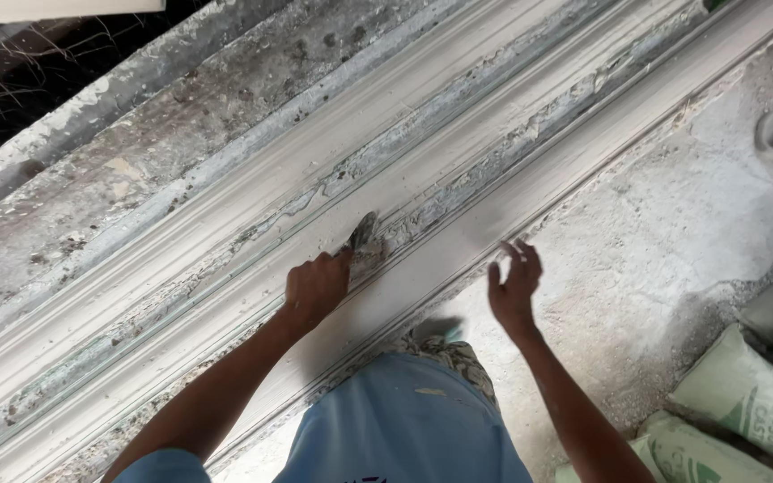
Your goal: The person uses a small scraper to remove dried plaster residue from decorative white molding strips laid on a work surface. They work along the grooves of the moldings section by section, occasionally repositioning the pieces and scraping debris off the tool by hand.
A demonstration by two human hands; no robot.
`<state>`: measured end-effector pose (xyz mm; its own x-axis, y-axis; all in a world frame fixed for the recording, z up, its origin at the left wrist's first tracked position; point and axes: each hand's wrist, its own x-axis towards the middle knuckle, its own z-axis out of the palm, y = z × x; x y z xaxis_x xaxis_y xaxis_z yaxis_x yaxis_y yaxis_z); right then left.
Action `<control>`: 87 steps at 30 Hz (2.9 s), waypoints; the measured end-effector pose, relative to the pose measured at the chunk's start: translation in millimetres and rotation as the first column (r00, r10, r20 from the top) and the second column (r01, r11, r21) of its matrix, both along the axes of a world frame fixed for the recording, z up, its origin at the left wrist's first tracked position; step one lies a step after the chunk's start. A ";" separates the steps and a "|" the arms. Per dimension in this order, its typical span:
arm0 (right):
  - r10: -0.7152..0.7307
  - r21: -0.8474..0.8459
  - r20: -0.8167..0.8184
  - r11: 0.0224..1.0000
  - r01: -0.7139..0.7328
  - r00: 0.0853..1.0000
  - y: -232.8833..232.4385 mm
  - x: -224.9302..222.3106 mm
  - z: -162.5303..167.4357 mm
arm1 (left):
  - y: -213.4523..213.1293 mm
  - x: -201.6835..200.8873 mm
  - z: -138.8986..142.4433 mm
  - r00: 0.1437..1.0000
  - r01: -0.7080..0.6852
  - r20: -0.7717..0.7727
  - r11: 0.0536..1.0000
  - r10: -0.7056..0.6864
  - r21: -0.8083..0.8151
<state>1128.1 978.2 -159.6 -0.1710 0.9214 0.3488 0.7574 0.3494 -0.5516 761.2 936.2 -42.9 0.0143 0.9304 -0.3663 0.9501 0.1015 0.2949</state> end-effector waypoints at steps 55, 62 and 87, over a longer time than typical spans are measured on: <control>-0.058 0.197 0.100 0.980 0.038 0.993 395.2 161.4 39.9 | 240.1 260.4 -46.1 0.989 -0.147 0.058 0.972 0.139 0.182; -0.086 0.178 0.108 0.982 0.066 0.990 394.6 158.8 42.0 | 245.2 268.8 -43.7 0.971 -0.224 0.098 0.974 0.220 0.031; -0.110 0.111 0.152 0.989 0.094 0.982 398.0 155.6 56.4 | 325.5 329.6 -40.2 0.976 -0.162 0.161 0.983 0.148 0.080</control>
